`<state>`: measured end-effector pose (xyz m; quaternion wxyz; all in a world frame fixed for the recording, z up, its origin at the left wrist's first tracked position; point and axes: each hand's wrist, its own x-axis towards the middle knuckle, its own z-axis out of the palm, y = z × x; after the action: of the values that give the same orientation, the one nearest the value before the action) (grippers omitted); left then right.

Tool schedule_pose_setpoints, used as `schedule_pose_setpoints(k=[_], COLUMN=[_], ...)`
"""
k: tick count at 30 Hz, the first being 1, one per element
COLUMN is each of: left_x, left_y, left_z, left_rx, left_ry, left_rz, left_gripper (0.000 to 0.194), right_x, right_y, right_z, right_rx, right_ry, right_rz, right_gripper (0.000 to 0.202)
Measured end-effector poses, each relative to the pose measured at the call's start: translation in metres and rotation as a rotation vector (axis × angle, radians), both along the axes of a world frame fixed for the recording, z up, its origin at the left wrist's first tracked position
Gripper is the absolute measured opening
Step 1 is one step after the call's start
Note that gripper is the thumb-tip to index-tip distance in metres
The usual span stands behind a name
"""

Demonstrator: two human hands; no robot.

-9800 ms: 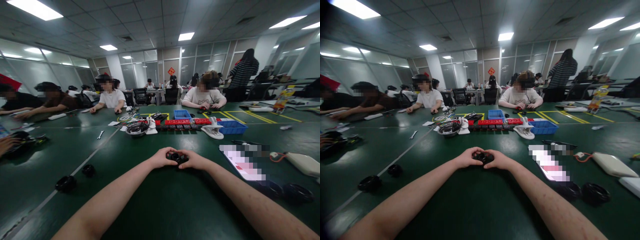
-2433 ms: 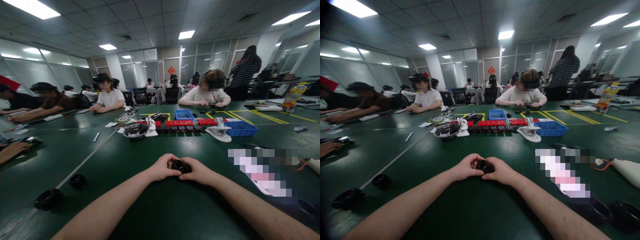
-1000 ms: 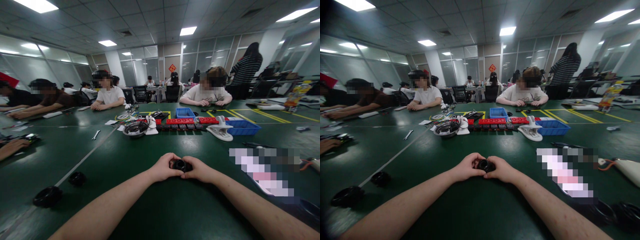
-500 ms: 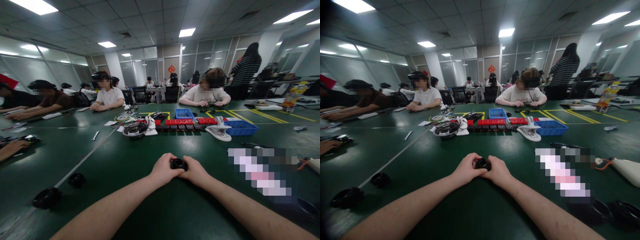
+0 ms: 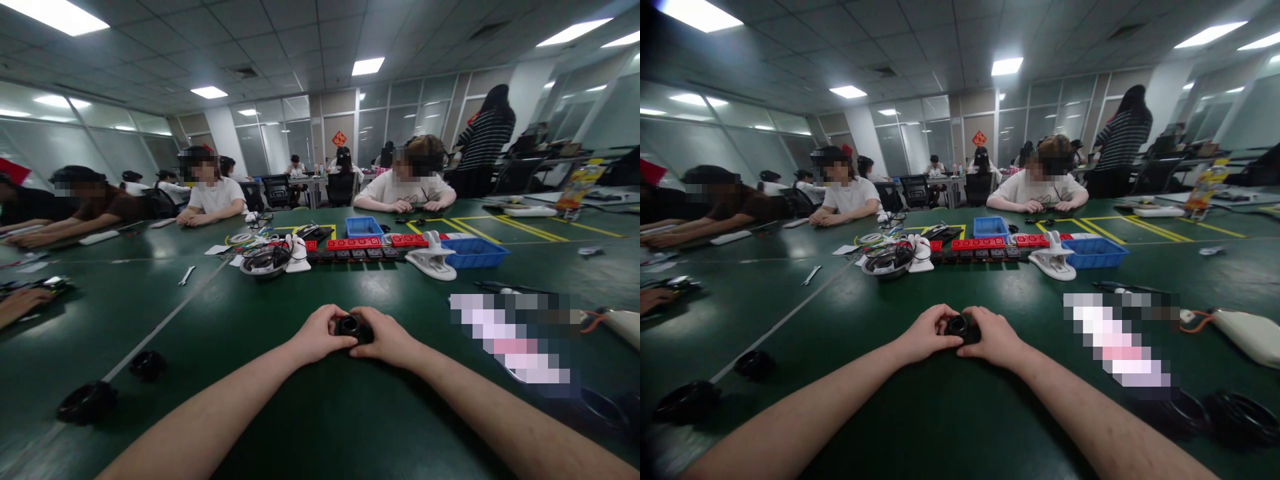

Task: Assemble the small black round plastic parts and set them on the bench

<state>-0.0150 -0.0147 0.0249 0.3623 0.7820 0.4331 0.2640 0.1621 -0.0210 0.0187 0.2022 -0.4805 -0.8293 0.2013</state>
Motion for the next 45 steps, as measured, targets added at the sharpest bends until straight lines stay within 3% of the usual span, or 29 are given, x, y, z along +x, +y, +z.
schedule_pose_setpoints(k=[2,5,8,16,21,25,30,45], left_x=[-0.002,-0.004,-0.005,-0.007,-0.009,-0.008,-0.008,-0.004], left_y=[0.001,0.001,-0.002,-0.005,-0.004,-0.002,-0.001,-0.011], left_z=[0.001,0.004,0.007,0.014,0.018,0.02,0.02,0.026], left_rx=[-0.069,-0.145,-0.185,0.032,0.056,0.09,0.106,0.135], left_ry=[-0.009,-0.018,-0.021,0.056,0.047,0.04,0.076,0.16], left_rz=[-0.084,-0.204,-0.274,-0.245,-0.295,-0.305,-0.301,-0.24], left_gripper=[0.042,0.045,0.046,0.044,0.053,0.047,0.042,0.042], right_x=[0.005,0.009,0.011,0.011,0.012,0.012,0.01,0.007], right_y=[0.002,0.004,0.005,0.006,0.006,0.005,0.004,0.003], right_z=[0.003,0.009,0.011,0.01,0.012,0.015,0.017,0.012], right_rx=[-0.09,-0.219,-0.24,-0.201,-0.229,-0.31,-0.431,-0.453], right_ry=[0.034,0.025,0.0,-0.015,0.001,0.073,0.151,0.168], right_rz=[0.106,0.23,0.279,0.331,0.302,0.287,0.318,0.297], right_gripper=[0.058,0.042,0.037,0.036,0.039,0.045,0.038,0.039])
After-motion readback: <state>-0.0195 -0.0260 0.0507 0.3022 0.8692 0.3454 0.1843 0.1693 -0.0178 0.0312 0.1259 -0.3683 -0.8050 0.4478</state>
